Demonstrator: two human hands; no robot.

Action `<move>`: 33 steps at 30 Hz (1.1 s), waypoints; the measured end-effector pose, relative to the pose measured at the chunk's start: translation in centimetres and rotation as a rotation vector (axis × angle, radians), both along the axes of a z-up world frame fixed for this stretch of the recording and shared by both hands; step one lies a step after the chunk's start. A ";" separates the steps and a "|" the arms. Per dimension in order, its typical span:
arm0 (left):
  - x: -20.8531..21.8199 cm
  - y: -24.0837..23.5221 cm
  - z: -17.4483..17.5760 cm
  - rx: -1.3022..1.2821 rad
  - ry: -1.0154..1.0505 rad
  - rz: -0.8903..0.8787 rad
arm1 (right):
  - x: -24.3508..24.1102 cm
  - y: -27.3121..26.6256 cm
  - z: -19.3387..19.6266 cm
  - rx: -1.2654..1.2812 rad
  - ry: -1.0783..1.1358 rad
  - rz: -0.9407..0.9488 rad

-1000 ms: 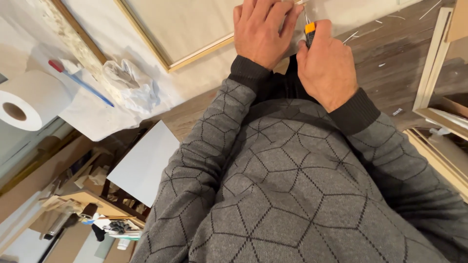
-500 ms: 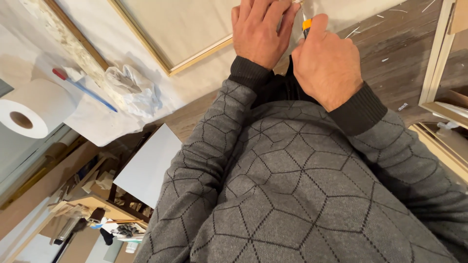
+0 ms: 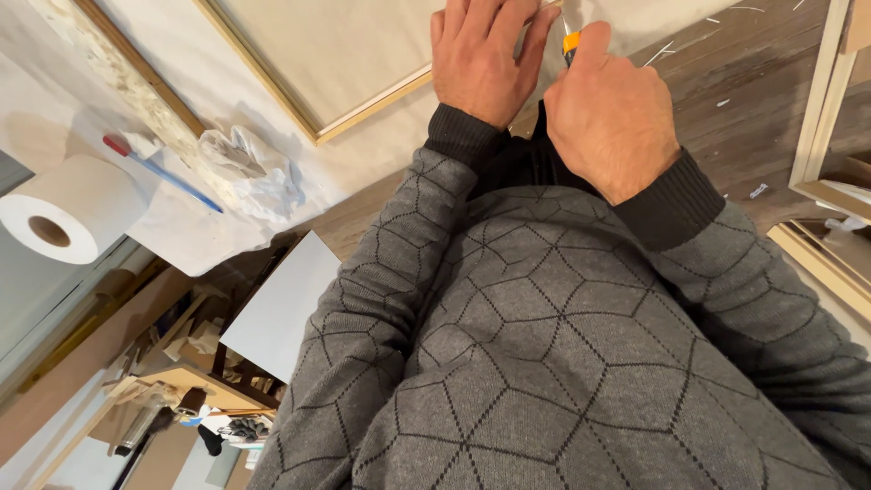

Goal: Measuring and cutting a frame spacer using a utility knife and inserting it into a picture frame.

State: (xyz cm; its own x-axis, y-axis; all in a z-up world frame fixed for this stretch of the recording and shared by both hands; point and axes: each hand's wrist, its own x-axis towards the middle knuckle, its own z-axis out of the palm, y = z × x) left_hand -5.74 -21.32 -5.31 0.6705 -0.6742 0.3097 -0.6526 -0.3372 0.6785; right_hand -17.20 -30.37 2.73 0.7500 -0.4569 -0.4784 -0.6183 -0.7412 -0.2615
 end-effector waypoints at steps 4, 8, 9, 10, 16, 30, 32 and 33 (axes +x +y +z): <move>0.0 0.1 -0.3 0.006 0.001 -0.010 | 0.0 -0.2 0.1 0.028 -0.014 -0.014; 0.0 0.0 -0.3 0.013 -0.003 -0.007 | -0.1 -0.3 0.0 0.025 -0.018 -0.014; 0.0 0.1 -0.3 0.011 -0.005 -0.006 | -0.2 -0.3 0.0 0.033 -0.010 -0.019; 0.0 0.1 -0.3 0.012 -0.004 -0.004 | -0.2 -0.2 0.1 0.034 -0.009 -0.017; -0.1 -0.2 -0.4 -0.003 -0.011 0.010 | -0.2 -0.3 0.3 0.038 -0.026 0.008; -0.3 -0.2 -0.9 -0.007 -0.030 0.027 | -0.6 -0.5 0.1 0.025 -0.050 0.035; -0.2 -0.2 -0.8 -0.009 -0.032 0.026 | -0.7 -0.6 -0.1 0.028 -0.051 0.043; -0.2 -0.2 -0.8 -0.012 -0.034 0.024 | -0.8 -0.6 -0.2 0.029 -0.053 0.051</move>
State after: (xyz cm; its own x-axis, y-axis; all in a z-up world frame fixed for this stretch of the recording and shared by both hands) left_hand -5.96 -21.48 -6.08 0.6751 -0.6544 0.3405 -0.6672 -0.3448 0.6603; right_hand -17.99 -31.00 2.51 0.7966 -0.4036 -0.4500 -0.5645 -0.7630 -0.3150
